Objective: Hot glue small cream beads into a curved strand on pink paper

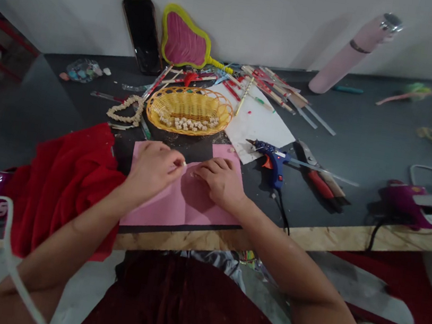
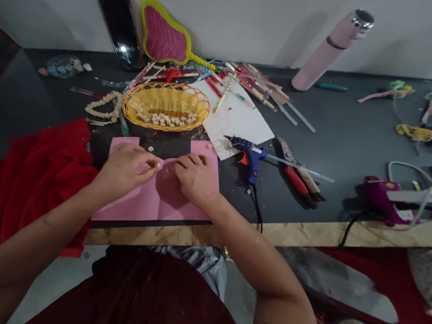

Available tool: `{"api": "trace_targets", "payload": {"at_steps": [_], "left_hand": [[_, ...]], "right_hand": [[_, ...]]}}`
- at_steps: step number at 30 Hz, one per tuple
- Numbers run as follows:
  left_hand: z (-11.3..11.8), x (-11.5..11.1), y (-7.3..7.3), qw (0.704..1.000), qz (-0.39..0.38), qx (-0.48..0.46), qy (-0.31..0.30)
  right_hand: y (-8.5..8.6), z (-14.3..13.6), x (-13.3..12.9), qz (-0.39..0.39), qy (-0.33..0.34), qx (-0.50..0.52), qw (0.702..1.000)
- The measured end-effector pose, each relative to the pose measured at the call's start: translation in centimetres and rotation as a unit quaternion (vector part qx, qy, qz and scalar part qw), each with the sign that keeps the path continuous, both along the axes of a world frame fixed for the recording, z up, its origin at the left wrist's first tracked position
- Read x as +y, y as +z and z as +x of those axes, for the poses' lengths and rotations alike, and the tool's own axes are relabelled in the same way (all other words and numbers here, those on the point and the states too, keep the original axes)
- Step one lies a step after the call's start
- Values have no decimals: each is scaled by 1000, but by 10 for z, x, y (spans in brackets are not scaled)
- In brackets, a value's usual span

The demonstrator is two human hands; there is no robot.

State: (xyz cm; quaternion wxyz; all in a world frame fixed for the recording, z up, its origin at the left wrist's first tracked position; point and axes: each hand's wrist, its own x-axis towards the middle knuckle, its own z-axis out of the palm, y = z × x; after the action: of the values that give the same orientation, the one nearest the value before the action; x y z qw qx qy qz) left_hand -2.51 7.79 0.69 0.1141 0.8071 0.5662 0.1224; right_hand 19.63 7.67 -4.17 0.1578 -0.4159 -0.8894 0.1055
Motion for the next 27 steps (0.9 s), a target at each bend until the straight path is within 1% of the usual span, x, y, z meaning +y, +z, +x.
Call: {"api": "trace_targets", "payload": {"at_steps": [2, 4, 10, 18, 23, 27], "left_hand": [[6, -17, -13, 1000, -9, 4, -17], [11, -25, -19, 1000, -3, 8, -24], [16, -27, -19, 999, 32, 34, -14], [17, -27, -26, 999, 18, 25, 20], [14, -27, -25, 1000, 8, 24, 14], [8, -25, -27, 1000, -4, 1, 5]], "right_hand": [[1, 0, -1, 1, -2, -1, 1000], [1, 0, -2, 5, -4, 0, 1000], [0, -1, -2, 16, -4, 4, 1000], [-7, -1, -2, 39, -12, 18, 999], [-7, -2, -2, 41, -14, 20, 999], [-7, -1, -3, 33, -14, 17, 999]]}}
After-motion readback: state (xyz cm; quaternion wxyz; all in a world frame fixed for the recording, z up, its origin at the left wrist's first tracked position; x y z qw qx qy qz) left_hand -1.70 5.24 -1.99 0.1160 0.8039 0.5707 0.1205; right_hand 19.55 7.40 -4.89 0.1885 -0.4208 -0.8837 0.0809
